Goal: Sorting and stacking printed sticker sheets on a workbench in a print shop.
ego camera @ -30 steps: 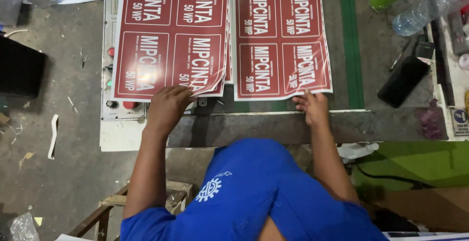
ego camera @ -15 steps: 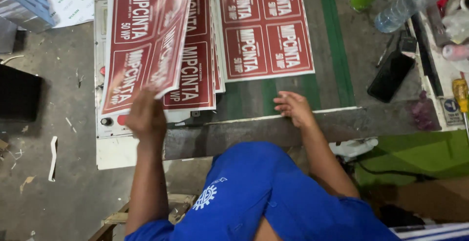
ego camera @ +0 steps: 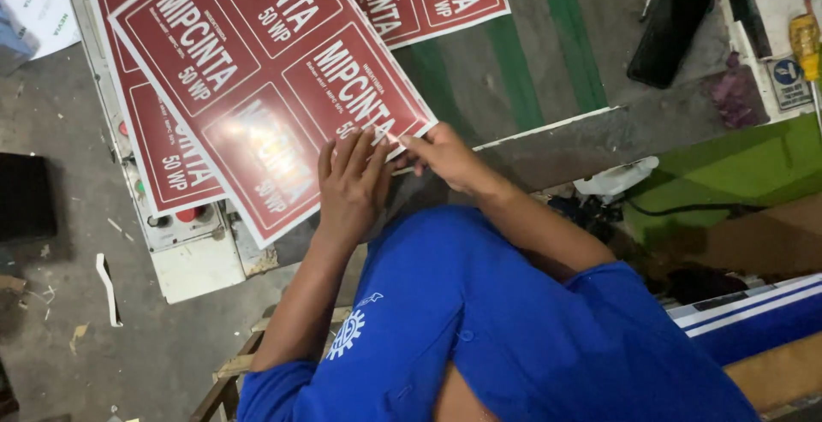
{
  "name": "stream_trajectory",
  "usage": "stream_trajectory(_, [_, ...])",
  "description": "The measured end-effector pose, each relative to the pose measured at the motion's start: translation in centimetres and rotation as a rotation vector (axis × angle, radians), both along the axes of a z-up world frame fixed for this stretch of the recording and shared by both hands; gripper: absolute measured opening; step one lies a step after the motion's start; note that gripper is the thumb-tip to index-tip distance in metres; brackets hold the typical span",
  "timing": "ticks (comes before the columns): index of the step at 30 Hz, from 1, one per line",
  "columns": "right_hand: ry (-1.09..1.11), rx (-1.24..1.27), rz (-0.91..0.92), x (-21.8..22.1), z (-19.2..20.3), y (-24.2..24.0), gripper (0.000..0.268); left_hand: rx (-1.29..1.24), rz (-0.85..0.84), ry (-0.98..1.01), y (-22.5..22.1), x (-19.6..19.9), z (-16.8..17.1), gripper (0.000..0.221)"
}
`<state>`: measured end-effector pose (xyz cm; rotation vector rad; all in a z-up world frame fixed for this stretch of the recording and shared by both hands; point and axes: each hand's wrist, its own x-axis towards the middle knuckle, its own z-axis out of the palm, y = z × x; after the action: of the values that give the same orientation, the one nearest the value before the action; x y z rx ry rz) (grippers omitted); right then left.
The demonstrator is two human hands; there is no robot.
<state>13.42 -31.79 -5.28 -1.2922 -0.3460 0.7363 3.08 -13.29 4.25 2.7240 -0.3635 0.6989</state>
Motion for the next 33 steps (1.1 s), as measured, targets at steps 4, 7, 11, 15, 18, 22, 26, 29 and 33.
stream_trajectory(4, [0.140,0.070,-0.184,0.6,0.1,-3.1,0.029,-0.034,0.017,0.021,2.3,-0.3,0.1,0.037])
stream_trajectory(7, [0.171,0.047,-0.357,1.2,-3.6,-7.0,0.023,-0.055,0.118,0.058,6.6,-1.1,-3.2,0.034])
stream_trajectory(11, [0.137,0.042,-0.469,1.3,-6.6,-11.9,0.020,-0.046,0.212,0.089,8.9,-1.6,-1.8,0.037])
stream_trajectory(15, [0.139,-0.012,-0.603,0.7,-7.1,-15.7,0.019,0.061,0.194,0.083,9.3,-1.3,0.1,0.047])
stream_trajectory(18, [0.119,-0.064,-0.654,0.0,-8.0,-17.7,0.022,0.124,0.196,0.105,10.4,-1.7,-0.6,0.033])
stream_trajectory(22, [0.148,-0.058,-0.719,-1.0,-9.0,-20.1,0.022,0.123,0.190,0.057,11.2,-1.7,-1.6,0.021])
stream_trajectory(26, [0.142,-0.134,-0.734,-1.9,-8.8,-20.2,0.020,0.085,0.230,-0.007,11.4,-1.7,-1.4,0.018])
stream_trajectory(29, [0.164,-0.148,-0.741,-2.3,-8.4,-19.7,0.022,0.056,0.243,-0.095,11.6,-1.6,-0.9,0.015])
stream_trajectory(33, [0.207,-0.166,-0.730,-2.0,-8.8,-18.7,0.023,-0.010,0.210,-0.126,11.8,-1.5,0.1,0.011])
